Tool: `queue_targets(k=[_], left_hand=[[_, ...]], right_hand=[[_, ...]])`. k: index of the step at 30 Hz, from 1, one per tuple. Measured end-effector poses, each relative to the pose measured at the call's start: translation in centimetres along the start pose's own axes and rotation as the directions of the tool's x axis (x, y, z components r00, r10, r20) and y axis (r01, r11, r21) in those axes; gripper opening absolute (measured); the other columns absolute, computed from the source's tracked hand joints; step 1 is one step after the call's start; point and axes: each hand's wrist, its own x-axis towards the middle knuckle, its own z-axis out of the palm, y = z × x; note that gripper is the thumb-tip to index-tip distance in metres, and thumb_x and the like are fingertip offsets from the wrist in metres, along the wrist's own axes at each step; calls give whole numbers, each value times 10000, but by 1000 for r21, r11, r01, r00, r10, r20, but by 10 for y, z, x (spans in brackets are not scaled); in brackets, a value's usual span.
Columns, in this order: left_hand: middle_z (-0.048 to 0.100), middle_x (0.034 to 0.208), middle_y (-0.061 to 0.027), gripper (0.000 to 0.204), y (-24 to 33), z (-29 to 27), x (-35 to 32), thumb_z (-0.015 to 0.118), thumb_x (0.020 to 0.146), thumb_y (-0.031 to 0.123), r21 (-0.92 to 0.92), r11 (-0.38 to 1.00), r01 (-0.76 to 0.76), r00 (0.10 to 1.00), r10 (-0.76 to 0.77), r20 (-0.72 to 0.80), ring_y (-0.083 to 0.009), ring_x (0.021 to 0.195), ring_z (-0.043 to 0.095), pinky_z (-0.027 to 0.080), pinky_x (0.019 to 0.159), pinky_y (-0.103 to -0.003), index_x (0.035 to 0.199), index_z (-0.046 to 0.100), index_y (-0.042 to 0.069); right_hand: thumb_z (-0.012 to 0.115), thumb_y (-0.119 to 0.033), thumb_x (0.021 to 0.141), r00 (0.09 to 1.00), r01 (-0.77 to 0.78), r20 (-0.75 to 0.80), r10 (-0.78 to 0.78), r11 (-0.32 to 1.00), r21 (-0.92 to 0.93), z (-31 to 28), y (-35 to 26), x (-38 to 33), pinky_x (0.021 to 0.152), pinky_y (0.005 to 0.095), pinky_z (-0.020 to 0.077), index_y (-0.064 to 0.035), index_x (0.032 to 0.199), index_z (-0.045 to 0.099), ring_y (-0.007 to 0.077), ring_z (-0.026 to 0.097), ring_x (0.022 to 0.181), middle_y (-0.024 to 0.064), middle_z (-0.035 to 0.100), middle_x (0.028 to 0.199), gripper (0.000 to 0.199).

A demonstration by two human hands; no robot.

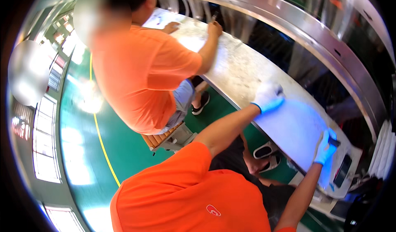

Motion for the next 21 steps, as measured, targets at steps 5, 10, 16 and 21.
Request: queue_targets(k=[5, 10, 16, 21], left_hand=[[740, 1016, -162, 247, 4, 4, -1, 668, 865, 279, 8, 1000, 4, 1000, -4, 3, -355, 1093, 670, 534, 978, -453, 939, 789, 77], [709, 1214, -184, 344, 2, 4, 1, 712, 839, 256, 9, 1000, 26, 997, -26, 66, -382, 1232, 617, 489, 1076, -482, 1108, 755, 46], [483, 1560, -254, 723, 13, -2, -8, 779, 771, 237, 94, 974, -208, 897, 228, -379, -443, 1510, 374, 274, 1262, -599, 1431, 567, 28], [519, 1520, -255, 700, 10, -1, -6, 756, 814, 292, 152, 973, -171, 927, 212, -310, -429, 1500, 393, 233, 1282, -581, 1418, 575, -12]], right_hand=[[720, -102, 1011, 1000, -17, -4, 17, 997, 72, -6, 14, 5, 960, 395, 536, 32, 1135, 725, 219, 677, 1037, 103, 741, 1115, 182], [729, -125, 1003, 1000, -29, -3, 29, 997, 76, -6, 7, 5, 925, 382, 546, 50, 1129, 710, 221, 677, 1005, 109, 733, 1086, 216], [723, -149, 1010, 999, -34, -13, 35, 997, 74, -6, 4, 2, 940, 403, 538, 42, 1137, 722, 237, 677, 1021, 114, 739, 1102, 230], [708, -173, 1020, 999, -51, 1, 51, 998, 35, -5, -4, 1, 943, 404, 541, 51, 1166, 710, 250, 683, 1032, 135, 741, 1127, 268]])
